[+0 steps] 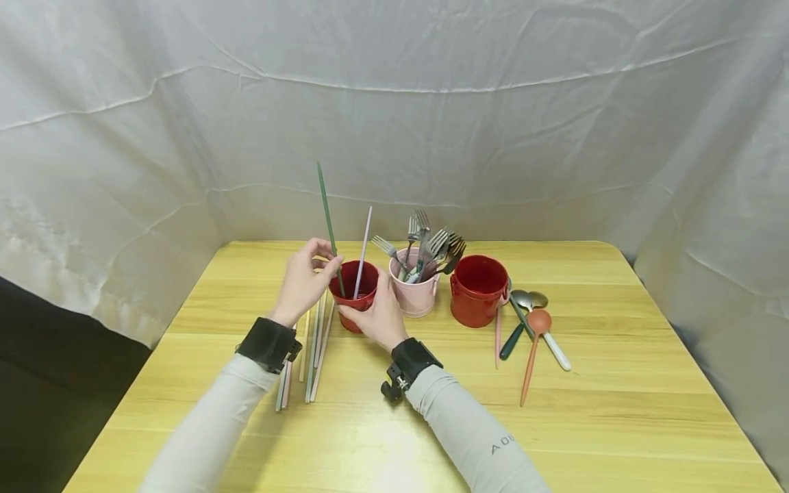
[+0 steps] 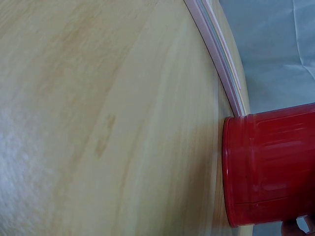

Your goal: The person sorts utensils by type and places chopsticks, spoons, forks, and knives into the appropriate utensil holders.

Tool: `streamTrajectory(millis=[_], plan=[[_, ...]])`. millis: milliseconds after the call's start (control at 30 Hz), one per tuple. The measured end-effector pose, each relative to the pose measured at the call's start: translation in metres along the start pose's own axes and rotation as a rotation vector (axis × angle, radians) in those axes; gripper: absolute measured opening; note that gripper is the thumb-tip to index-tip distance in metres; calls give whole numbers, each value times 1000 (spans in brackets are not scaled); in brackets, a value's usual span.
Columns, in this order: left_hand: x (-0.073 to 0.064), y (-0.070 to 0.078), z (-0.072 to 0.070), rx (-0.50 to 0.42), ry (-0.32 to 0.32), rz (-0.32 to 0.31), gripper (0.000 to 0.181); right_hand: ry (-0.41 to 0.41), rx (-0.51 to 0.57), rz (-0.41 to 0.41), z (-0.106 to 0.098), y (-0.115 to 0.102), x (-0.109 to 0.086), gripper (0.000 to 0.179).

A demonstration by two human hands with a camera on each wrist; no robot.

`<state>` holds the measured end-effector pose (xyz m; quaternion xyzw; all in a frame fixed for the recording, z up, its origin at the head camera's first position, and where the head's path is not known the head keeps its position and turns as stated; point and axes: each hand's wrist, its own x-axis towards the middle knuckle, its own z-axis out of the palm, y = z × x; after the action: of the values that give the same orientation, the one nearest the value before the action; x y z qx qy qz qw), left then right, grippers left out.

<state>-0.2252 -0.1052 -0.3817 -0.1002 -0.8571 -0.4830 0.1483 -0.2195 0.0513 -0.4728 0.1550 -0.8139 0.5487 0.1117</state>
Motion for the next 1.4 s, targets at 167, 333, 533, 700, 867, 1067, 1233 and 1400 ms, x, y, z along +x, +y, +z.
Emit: streamTrajectory(millis=[167,333,533,700,867,1067,1233,1400], plan=[[-1,-3,2,46,-34,-29,23,2,9,-29,0,2,0,91],[-2,-5,2,77,-53,-52,23,2,9,-33,1,2,1,90],[-6,-7,-2,78,-45,-72,22,4,9,-22,1,2,1,93],[-8,-11,-5,97,-35,-77,22,6,-1,-26,1,2,1,93],[-13,-18,-15,128,-26,-91,21,3,-3,-18,0,2,1,93],[-28,-32,-38,192,-75,-165,26,-3,13,-13,0,1,0,92],[-46,-49,-59,301,-163,-242,28,-6,15,-9,0,0,-1,93],[-64,-63,-73,386,-263,-318,27,-4,14,-3,-1,0,-1,94]])
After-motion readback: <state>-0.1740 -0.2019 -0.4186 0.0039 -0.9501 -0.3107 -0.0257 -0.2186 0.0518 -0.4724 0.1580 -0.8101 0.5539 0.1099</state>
